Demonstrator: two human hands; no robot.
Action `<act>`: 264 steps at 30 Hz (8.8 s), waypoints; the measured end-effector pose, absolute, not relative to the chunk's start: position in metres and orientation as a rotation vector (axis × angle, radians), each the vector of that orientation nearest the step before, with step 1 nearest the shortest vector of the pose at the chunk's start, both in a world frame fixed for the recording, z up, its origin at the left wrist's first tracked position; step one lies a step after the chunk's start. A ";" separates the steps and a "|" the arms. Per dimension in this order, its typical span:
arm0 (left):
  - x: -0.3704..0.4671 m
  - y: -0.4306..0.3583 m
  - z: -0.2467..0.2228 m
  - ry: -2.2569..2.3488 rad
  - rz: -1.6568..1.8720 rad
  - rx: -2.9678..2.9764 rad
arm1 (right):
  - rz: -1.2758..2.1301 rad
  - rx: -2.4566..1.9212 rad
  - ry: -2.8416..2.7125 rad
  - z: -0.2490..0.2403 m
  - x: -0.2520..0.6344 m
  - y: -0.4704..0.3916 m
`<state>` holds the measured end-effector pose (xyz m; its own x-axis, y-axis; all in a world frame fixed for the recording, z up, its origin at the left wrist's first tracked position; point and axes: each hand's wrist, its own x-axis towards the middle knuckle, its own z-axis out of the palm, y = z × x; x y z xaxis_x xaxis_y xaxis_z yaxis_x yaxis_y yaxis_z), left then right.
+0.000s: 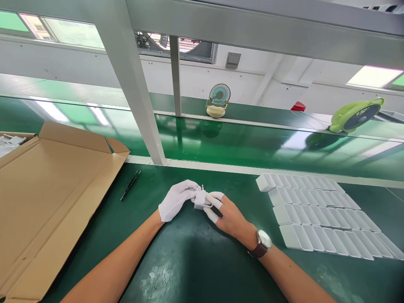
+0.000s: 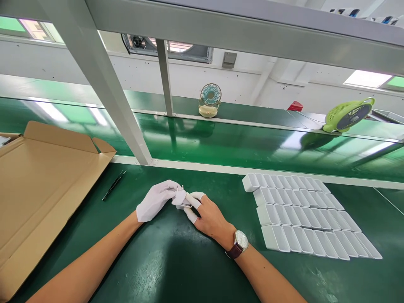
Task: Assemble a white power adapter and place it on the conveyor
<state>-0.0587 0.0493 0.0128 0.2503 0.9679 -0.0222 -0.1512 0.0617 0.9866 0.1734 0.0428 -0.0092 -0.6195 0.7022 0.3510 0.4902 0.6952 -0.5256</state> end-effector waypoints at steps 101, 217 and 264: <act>-0.014 0.023 0.018 1.337 1.121 1.880 | 1.681 -0.978 -1.207 -0.009 0.166 0.041; -0.017 0.032 0.014 1.386 0.855 1.706 | 0.536 -0.996 -1.812 0.021 0.201 0.032; -0.015 0.028 0.016 1.549 0.776 1.573 | 0.390 -0.773 -1.976 0.001 0.201 0.042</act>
<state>-0.0148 0.0283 0.0164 0.0703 0.9927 -0.0978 0.5163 0.0477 0.8551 0.2010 0.0422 0.0008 -0.3537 0.6602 0.6625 0.3593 0.7499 -0.5555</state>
